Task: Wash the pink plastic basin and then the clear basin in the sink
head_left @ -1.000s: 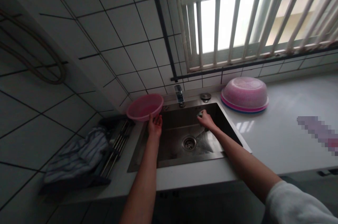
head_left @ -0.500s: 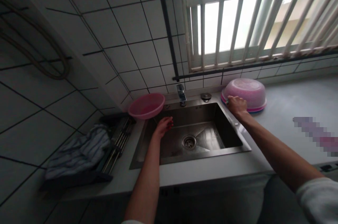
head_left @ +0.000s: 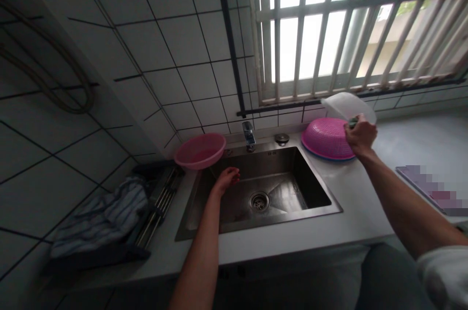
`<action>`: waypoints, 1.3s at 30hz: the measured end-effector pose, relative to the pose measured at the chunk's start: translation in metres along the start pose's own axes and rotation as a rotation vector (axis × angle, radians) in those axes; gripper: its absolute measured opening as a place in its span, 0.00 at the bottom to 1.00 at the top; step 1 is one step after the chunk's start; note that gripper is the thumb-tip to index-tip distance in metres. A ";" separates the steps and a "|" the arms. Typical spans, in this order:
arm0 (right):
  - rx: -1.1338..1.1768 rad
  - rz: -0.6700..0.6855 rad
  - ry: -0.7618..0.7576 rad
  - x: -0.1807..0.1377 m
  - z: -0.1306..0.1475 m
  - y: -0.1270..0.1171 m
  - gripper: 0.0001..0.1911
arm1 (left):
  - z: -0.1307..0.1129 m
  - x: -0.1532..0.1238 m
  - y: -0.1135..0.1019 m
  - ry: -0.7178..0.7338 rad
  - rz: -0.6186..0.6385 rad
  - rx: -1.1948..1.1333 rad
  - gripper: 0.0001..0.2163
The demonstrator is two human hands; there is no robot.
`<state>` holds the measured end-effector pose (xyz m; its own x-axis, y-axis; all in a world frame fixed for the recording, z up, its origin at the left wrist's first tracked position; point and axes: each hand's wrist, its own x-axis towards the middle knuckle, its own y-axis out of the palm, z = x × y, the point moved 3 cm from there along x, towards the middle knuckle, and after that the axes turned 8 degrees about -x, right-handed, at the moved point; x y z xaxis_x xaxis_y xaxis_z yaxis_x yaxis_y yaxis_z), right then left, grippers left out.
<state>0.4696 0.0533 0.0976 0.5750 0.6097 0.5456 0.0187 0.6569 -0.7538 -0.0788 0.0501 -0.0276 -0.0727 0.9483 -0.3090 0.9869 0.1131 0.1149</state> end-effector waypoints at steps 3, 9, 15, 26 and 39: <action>0.248 -0.270 0.048 0.005 -0.008 -0.026 0.11 | -0.001 0.001 0.002 0.007 -0.013 0.006 0.18; 0.468 -0.391 0.061 -0.028 0.016 -0.044 0.05 | -0.002 0.003 0.000 0.048 -0.055 0.059 0.15; 0.785 -0.028 -0.024 -0.082 0.026 -0.002 0.14 | -0.003 0.007 -0.003 0.103 -0.126 0.085 0.14; 0.600 0.713 -0.591 -0.163 0.146 0.059 0.04 | -0.012 0.016 -0.011 0.285 -0.270 0.115 0.08; 0.508 0.769 -0.473 -0.194 0.148 0.118 0.04 | -0.060 -0.032 0.038 0.613 -0.206 -0.044 0.19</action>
<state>0.2397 0.0783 -0.0431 -0.0965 0.9836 0.1527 -0.6284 0.0588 -0.7757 -0.0477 0.0421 0.0436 -0.3418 0.9019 0.2643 0.9381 0.3105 0.1537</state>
